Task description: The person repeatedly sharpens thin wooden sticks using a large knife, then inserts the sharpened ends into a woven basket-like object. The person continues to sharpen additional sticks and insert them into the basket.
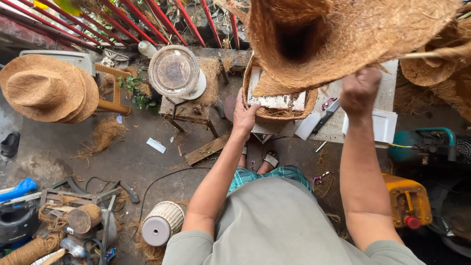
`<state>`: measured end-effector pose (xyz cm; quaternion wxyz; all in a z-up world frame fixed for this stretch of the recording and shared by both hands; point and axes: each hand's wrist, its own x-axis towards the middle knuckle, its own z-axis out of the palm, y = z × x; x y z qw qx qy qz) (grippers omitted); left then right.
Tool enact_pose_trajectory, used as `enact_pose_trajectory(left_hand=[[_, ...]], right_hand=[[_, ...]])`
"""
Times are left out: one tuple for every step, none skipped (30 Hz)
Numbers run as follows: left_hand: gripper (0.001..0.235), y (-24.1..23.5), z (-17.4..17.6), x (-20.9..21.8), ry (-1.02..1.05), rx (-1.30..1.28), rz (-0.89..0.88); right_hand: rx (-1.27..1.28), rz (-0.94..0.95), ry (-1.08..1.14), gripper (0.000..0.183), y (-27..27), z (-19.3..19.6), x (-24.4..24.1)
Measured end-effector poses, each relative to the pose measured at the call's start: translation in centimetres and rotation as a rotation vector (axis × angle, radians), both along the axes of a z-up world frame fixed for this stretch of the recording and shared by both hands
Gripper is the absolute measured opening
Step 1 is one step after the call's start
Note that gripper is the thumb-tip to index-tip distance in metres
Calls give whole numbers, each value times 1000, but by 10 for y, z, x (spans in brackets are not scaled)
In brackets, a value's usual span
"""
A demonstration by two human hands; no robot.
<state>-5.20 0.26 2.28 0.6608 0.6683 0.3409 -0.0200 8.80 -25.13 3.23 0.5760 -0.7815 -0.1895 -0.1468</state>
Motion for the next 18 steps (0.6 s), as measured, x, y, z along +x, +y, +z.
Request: enact_pose_trajectory(left_hand=[[83,0,1,4,38,-58,10],[86,1,2,8,75,-117,20],[86,0,6,8,78,-117,32],[85,-1,11,7,82,-141,28],[84,-2,15,9,83,-165,21],[84,-1,12,11,83,-165,31],[84,-1,9,11,79,-175,27],[84,-1,6,11,76,-185,22],[84,-1,8,11,74,-185,23],[84,0,9,12,90,-196,16],[83,-1,11,10,109,-208,7],[83,-1,8,9,111,-210,6],[81,-1,5,10,100,-212,15],[80,-1,2,11,90,-214,24],[80,-1,4,11,90,-215,26],[80,-1,6,10,82,-218,23],[80,-1,9,10,71,-220,20],[80,0,9,9,69,-220,21]], right_hand=[[16,27,23,19,8,32,-14],[31,55,46,16,16,63,-28],[32,67,49,16,12,66,-31],[74,-23,-48,11,7,69,-35],[116,-115,-146,8,2,72,-37],[118,-106,-145,8,4,85,-42],[266,-57,-183,8,5,98,-49],[419,-9,-219,18,6,112,-55],[419,-8,-220,18,0,116,-57],[496,-88,-181,18,-6,119,-59],[570,-171,-140,19,-14,124,-63],[567,-173,-140,19,-29,116,-64],[653,-173,-98,18,-44,108,-63],[738,-173,-57,24,-59,101,-62],[738,-171,-57,24,-72,88,-62],[610,-238,-105,36,-85,76,-62],[482,-303,-154,49,-98,63,-61],[483,-301,-156,49,-78,69,-62]])
